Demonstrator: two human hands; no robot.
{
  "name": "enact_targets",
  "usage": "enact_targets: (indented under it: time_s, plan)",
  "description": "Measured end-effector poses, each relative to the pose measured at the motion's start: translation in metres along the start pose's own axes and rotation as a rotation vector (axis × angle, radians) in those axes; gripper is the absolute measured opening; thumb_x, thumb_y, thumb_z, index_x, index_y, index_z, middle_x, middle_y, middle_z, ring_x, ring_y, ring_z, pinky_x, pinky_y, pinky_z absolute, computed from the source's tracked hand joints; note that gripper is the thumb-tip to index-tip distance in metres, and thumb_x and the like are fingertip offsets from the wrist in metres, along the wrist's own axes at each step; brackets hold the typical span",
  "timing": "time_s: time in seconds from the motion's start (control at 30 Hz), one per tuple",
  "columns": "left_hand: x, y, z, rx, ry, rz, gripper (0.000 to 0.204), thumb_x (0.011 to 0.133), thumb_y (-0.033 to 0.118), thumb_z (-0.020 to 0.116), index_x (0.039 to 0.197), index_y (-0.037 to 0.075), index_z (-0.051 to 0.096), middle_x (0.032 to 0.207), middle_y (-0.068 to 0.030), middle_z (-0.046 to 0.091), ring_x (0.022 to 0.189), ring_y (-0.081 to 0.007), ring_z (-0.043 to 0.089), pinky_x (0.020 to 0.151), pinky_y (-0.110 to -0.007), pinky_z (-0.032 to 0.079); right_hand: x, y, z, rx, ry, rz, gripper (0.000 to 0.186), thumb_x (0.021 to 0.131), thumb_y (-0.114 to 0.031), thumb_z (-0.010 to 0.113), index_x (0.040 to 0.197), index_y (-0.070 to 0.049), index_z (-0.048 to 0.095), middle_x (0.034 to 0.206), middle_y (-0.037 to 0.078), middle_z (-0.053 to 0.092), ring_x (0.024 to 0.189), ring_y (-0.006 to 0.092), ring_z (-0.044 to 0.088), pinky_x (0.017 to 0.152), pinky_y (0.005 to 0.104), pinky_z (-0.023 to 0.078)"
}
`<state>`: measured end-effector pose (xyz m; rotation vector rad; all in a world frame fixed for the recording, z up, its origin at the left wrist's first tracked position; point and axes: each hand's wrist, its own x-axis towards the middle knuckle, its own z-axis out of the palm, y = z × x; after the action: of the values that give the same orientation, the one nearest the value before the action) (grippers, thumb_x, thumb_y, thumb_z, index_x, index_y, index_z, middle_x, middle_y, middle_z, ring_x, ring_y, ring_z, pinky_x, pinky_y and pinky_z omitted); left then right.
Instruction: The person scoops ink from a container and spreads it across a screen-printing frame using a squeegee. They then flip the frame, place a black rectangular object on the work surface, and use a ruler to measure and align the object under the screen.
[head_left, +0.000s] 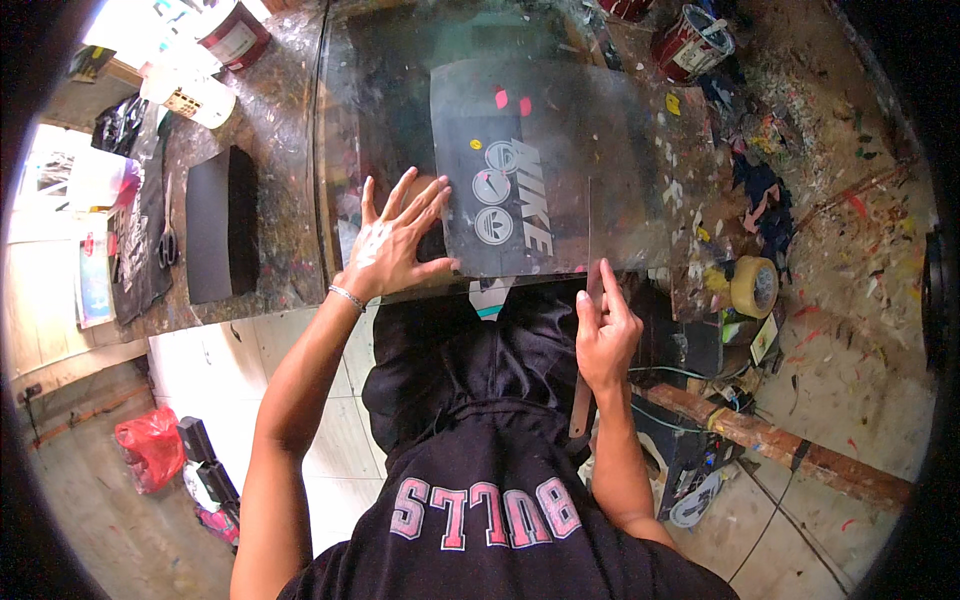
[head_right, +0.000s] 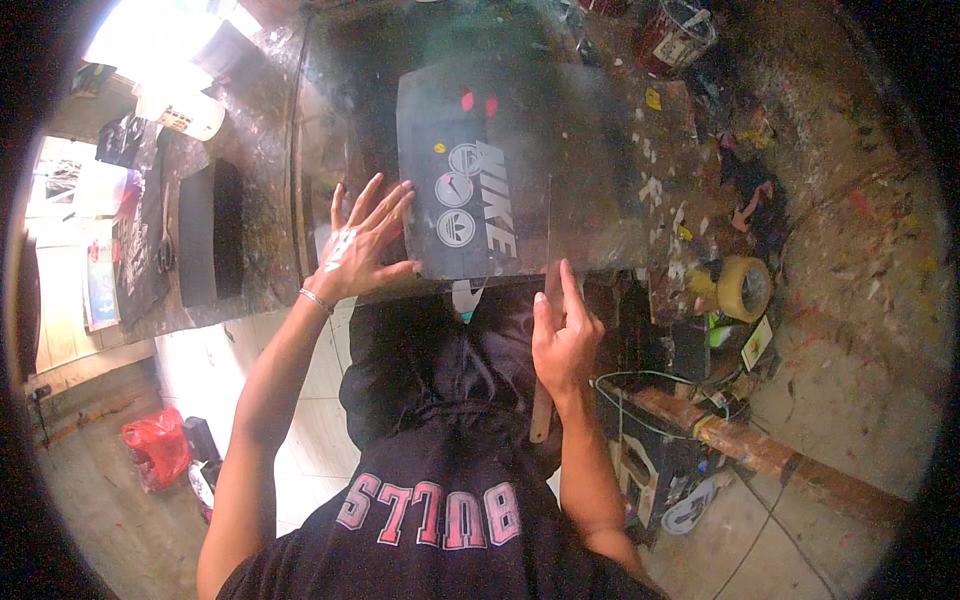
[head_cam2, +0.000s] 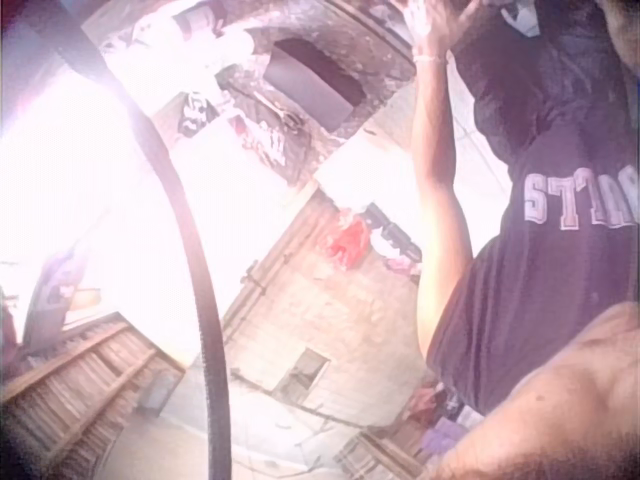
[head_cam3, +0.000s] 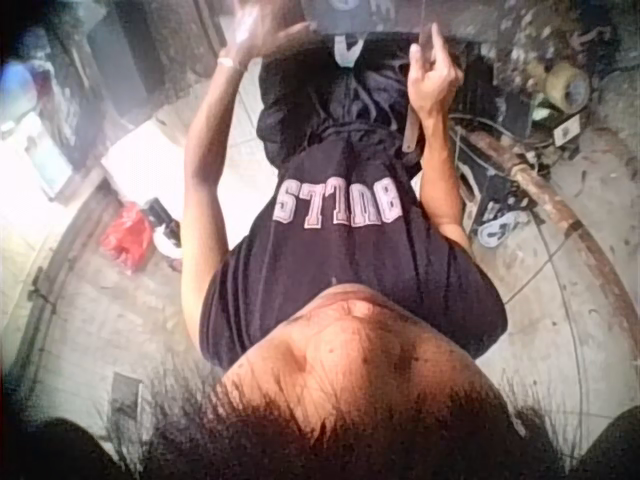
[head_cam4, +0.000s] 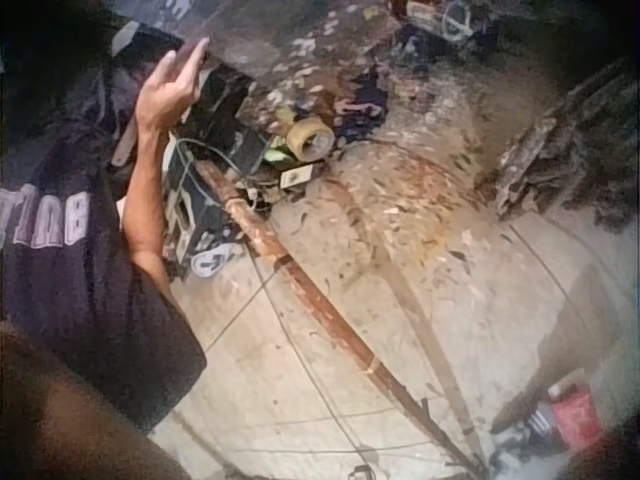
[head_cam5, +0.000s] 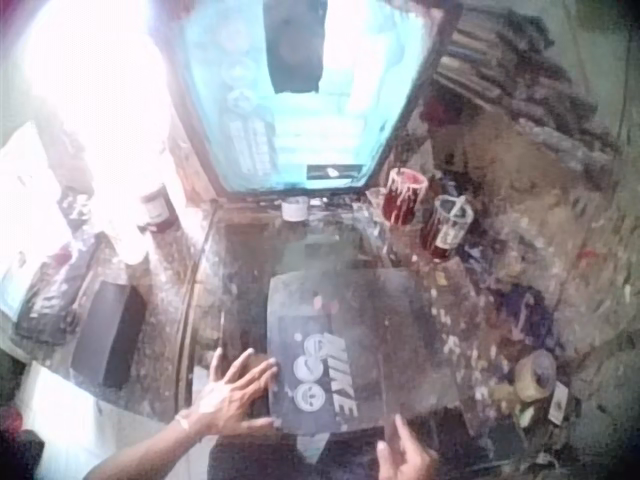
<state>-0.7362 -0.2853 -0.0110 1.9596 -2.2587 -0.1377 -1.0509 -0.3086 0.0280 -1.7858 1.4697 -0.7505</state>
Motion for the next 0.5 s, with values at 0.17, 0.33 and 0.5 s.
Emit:
enact_targets:
  time_s: [0.17,0.33,0.5]
  plan:
    - [-0.0008,0.0003,0.0,-0.01,0.009,-0.002,0.098,0.082,0.075,0.055,0.156,0.013,0.034,0.163,0.0007,0.031,0.154,-0.0289,0.015,0.118,-0.067,-0.003,0.0007,0.0019,-0.0017,-0.018,0.0,0.022,0.048,0.093,-0.015,0.062,0.135,0.007,0.055,0.128,0.029,0.062,0.116,0.0408,0.064,0.095,0.0414,0.052]
    - [-0.0009,0.0005,-0.0004,-0.015,0.004,0.001,0.097,0.082,0.075,0.054,0.155,0.013,0.037,0.163,0.0013,0.03,0.154,-0.0289,0.015,0.118,-0.068,-0.003,-0.0011,0.0037,-0.0004,-0.029,-0.005,0.027,0.048,0.093,-0.015,0.063,0.134,0.008,0.055,0.131,0.029,0.06,0.12,0.0411,0.061,0.099,0.0425,0.051]
    - [-0.0026,0.0022,-0.0015,-0.019,0.013,0.0,0.097,0.083,0.075,0.054,0.154,0.012,0.037,0.163,0.001,0.03,0.154,-0.0294,0.016,0.118,-0.068,-0.002,-0.0028,0.0086,-0.0011,-0.08,0.021,-0.001,0.048,0.092,-0.014,0.065,0.136,0.004,0.056,0.103,0.023,0.068,0.09,0.0337,0.069,0.08,0.0385,0.054]
